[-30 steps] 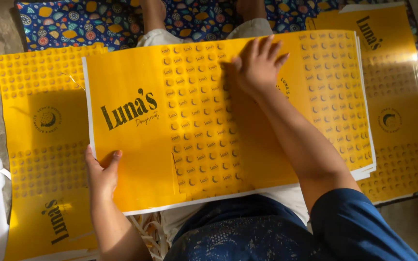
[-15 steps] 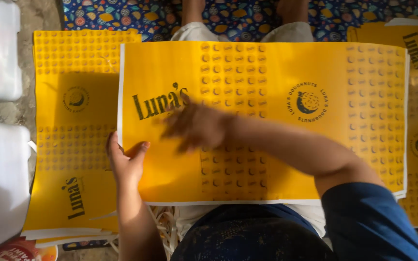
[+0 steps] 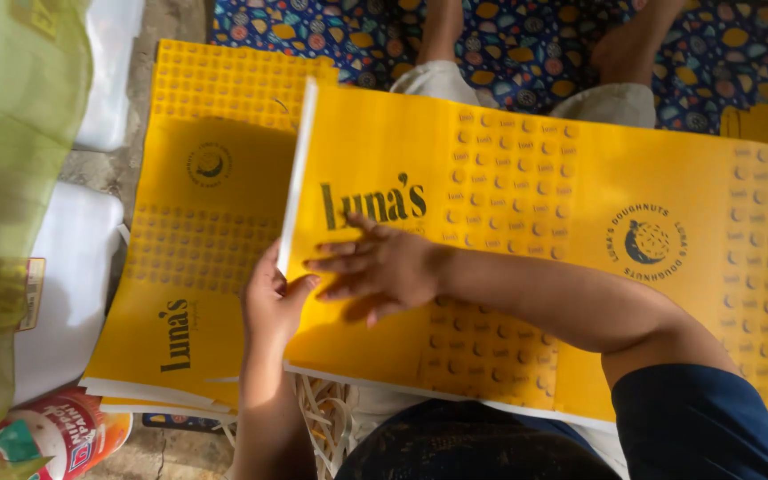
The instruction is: Peeling adhesive backing strips from printed yellow paper sheets to prepare them for assembly.
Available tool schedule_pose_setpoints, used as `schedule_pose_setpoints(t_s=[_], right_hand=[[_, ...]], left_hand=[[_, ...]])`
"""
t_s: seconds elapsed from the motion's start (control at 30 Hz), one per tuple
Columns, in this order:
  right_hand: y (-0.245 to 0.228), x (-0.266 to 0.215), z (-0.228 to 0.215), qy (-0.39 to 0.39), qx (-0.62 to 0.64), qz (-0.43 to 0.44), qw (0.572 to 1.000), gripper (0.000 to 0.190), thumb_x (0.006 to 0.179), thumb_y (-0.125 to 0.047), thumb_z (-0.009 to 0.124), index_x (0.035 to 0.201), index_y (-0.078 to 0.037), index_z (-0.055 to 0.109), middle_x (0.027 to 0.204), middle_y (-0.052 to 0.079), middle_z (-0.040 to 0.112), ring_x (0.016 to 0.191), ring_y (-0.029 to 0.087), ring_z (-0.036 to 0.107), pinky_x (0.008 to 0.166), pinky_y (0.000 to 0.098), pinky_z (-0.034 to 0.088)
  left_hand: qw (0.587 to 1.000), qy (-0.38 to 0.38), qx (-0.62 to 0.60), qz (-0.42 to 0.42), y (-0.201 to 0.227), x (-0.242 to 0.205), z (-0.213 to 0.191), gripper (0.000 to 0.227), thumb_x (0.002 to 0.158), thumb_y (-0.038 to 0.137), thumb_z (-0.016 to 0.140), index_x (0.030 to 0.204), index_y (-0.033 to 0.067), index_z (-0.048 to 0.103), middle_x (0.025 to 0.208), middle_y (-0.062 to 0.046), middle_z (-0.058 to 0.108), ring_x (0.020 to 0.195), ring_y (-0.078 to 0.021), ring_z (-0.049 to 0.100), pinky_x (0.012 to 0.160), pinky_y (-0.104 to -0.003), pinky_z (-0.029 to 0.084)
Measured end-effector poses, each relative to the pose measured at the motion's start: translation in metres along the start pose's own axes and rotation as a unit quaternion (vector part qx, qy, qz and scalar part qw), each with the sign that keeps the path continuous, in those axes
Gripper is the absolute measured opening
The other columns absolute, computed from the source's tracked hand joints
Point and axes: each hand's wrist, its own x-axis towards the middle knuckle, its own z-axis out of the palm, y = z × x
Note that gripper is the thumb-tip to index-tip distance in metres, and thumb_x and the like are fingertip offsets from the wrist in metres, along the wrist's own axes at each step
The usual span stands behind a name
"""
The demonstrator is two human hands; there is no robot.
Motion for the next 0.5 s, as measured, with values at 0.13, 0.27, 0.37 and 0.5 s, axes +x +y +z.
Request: schedule_pose_setpoints(t_s=[0.13,0.27,0.37,0.5], right_hand=[[0.087,-0.017,-0.024,0.011,-0.153,0.199,0.968,0.040,0.089,-0.071,0.063,0.094,-0.035,0.080,0.111,-0.009,0.076,0.142,0.031,0.048,0.112,0.0696,0.033],[0.151,-0.045,-0.024,-0.094,-0.244,0.560,0.786,0.047,0.108,-0.048,0.038,0.153,-0.039,0.049,0.167,0.010,0.035,0.151,0.053,0.013,0.103,0.0907,0.001],[0.121,-0.004,-0.001,0.215,-0.401,0.179,0.873,0.043,0.101,-0.048,0.068,0.119,-0.009,0.065,0.098,0.011,0.061,0.087,0.033,0.063,0.076,0.0515,0.051],[0.067,0.054,0.007,-0.144,-0.135,0.198,0.960,0.059,0.096,-0.079,0.034,0.133,-0.043,0.063,0.145,-0.001,0.062,0.151,0.024,0.037,0.122,0.0700,0.003]], left_hand=[[0.997,-0.048,0.010,-0.052,-0.051,-0.003,-0.009,0.079,0.077,0.002,0.086,0.148,0.0033,0.051,0.096,-0.016,0.072,0.071,-0.0164,0.070,0.058,-0.026,0.056],[0.996,-0.056,-0.015,-0.065,-0.032,-0.005,-0.006,0.084,0.074,-0.004,0.087,0.148,0.0005,0.048,0.096,-0.021,0.070,0.078,-0.0286,0.076,0.065,-0.034,0.062],[0.995,-0.062,-0.031,-0.075,-0.038,0.002,-0.002,0.086,0.074,-0.004,0.086,0.150,0.0022,0.046,0.100,-0.019,0.070,0.081,-0.0278,0.075,0.068,-0.034,0.063],[0.996,-0.063,-0.031,-0.063,-0.037,-0.005,-0.005,0.083,0.076,0.000,0.086,0.149,0.0041,0.045,0.100,-0.015,0.068,0.079,-0.0257,0.075,0.063,-0.030,0.061]])
